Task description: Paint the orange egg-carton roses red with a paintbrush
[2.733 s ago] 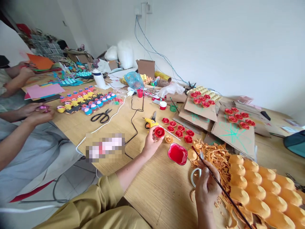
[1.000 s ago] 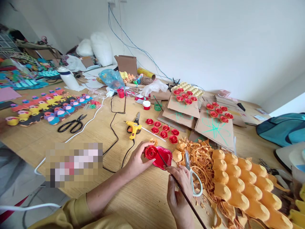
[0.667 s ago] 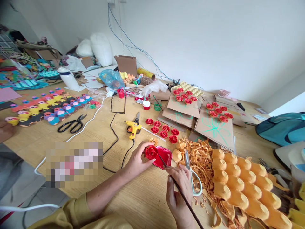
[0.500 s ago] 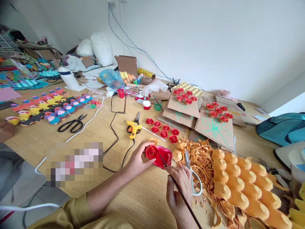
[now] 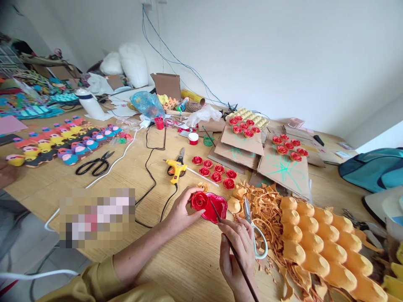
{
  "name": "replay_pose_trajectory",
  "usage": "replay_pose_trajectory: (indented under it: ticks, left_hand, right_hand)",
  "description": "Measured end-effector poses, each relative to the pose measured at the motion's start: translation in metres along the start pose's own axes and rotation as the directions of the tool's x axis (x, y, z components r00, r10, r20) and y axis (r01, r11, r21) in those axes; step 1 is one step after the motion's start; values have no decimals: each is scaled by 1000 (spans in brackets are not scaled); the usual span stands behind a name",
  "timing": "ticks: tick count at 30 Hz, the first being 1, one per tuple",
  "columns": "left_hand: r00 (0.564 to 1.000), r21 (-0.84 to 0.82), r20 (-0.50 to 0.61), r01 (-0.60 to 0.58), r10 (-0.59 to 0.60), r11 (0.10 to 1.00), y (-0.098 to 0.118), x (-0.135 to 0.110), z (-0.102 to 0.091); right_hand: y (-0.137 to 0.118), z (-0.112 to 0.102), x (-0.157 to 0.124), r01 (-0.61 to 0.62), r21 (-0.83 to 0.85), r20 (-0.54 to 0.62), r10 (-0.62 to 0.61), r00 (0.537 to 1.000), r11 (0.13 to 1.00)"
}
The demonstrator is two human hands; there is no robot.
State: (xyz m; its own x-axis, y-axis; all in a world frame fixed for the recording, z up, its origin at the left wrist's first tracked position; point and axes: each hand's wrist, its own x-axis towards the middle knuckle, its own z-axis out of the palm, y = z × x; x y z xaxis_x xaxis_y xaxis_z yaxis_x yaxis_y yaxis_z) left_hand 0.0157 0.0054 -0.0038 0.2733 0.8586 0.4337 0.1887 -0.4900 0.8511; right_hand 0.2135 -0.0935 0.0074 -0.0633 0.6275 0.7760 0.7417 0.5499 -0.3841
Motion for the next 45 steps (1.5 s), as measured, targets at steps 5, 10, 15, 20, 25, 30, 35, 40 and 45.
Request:
replay_pose_trajectory:
  ticks: [5, 10, 15, 20, 25, 30, 35, 40, 45]
  left_hand:
    - [1000, 0, 4, -7, 7, 1000, 0, 0, 0]
    - [1000, 0, 14, 10, -10, 1000, 0, 1, 0]
    - [1000, -41, 7, 28, -28, 999, -1, 0, 0]
    - [987, -211, 22, 162, -161, 964, -5, 0, 3]
    - [950, -440, 98, 307, -295, 844, -4, 3, 3]
    - [920, -562, 170, 385, -353, 732, 2, 5, -4]
    - [865, -770, 262, 454, -428, 448, 4, 7, -7]
    - [764, -826, 523, 563, -378, -6, 0, 10, -11]
    - [704, -788, 614, 573, -357, -225, -5, 4, -14]
  right_hand:
    - [-1, 0, 1, 11, -8, 34, -11, 999, 1000]
    - [-1, 1, 2, 16, -18, 23, -15, 1000, 1000]
    - [-1, 1, 0, -14, -15, 3, 14, 1000, 1000]
    - [1, 1, -5, -65, 35, -59, 67, 996, 997]
    - [3, 0, -8, -96, 66, -82, 101, 991, 993]
    - [3, -1, -13, -171, 100, -86, 179, 980, 980]
    - [1, 0, -15, -304, 229, -142, 341, 929, 925]
    - [0, 2, -14, -402, 315, -261, 486, 834, 860]
    - [4, 1, -18, -419, 283, -235, 486, 842, 863]
